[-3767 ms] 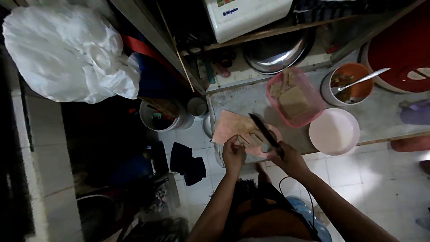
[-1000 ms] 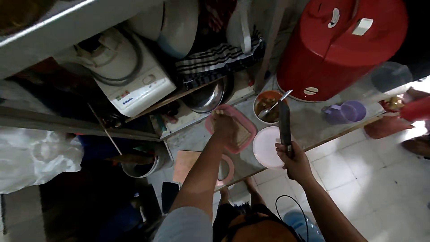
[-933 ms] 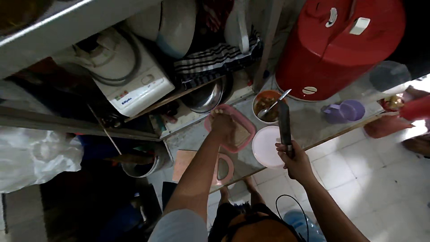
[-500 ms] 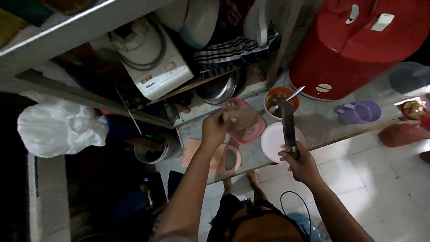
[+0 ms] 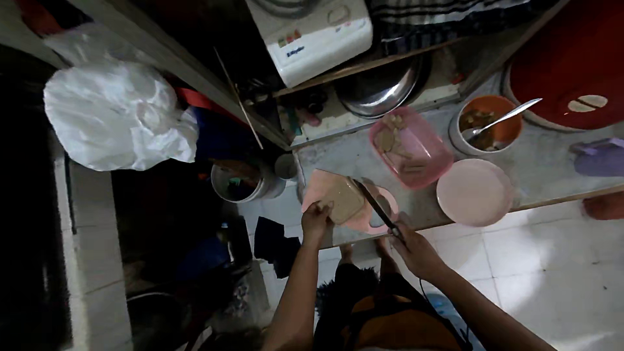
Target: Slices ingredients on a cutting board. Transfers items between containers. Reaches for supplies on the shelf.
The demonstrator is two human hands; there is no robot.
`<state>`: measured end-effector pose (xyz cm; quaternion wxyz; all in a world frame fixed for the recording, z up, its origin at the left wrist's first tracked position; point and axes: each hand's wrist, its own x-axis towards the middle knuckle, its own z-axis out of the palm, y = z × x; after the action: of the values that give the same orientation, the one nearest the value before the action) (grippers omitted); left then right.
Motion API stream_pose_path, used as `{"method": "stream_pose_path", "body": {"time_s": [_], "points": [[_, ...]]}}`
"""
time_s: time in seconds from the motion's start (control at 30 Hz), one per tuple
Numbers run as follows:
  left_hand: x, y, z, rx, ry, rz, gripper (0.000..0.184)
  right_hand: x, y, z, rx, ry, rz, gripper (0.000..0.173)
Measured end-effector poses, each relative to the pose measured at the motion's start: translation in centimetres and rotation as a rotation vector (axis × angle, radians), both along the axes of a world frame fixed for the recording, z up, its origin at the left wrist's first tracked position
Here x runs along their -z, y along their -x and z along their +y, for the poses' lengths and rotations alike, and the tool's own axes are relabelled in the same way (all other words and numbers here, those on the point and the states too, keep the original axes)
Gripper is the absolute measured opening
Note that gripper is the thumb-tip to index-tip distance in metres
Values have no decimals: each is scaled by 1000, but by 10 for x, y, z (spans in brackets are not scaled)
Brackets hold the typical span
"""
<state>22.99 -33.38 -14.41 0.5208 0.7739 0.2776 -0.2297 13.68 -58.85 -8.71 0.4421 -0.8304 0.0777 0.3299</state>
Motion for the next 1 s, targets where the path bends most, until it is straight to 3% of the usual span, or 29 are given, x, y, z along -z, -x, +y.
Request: {"method": "stream_pose_path", "body": {"time_s": [0.07,0.13,0.3,0.6,1.0], "points": [[-8,1,9,233,-299,-66,48,3,-3,24,-15,95,14,42],[-12,4,13,380,-459,-192,63,5,-9,44,-31,189,26,43],[10,16,13,710,-479,-496,97,20,-10,76,-80,378,-63,44],[0,-1,-1,841,-485,-323,93,19,-12,90,-67,439,-47,39],[-9,-4,-7,809,-511,-221,90,15,-12,89,-119,469,-8,41]]}}
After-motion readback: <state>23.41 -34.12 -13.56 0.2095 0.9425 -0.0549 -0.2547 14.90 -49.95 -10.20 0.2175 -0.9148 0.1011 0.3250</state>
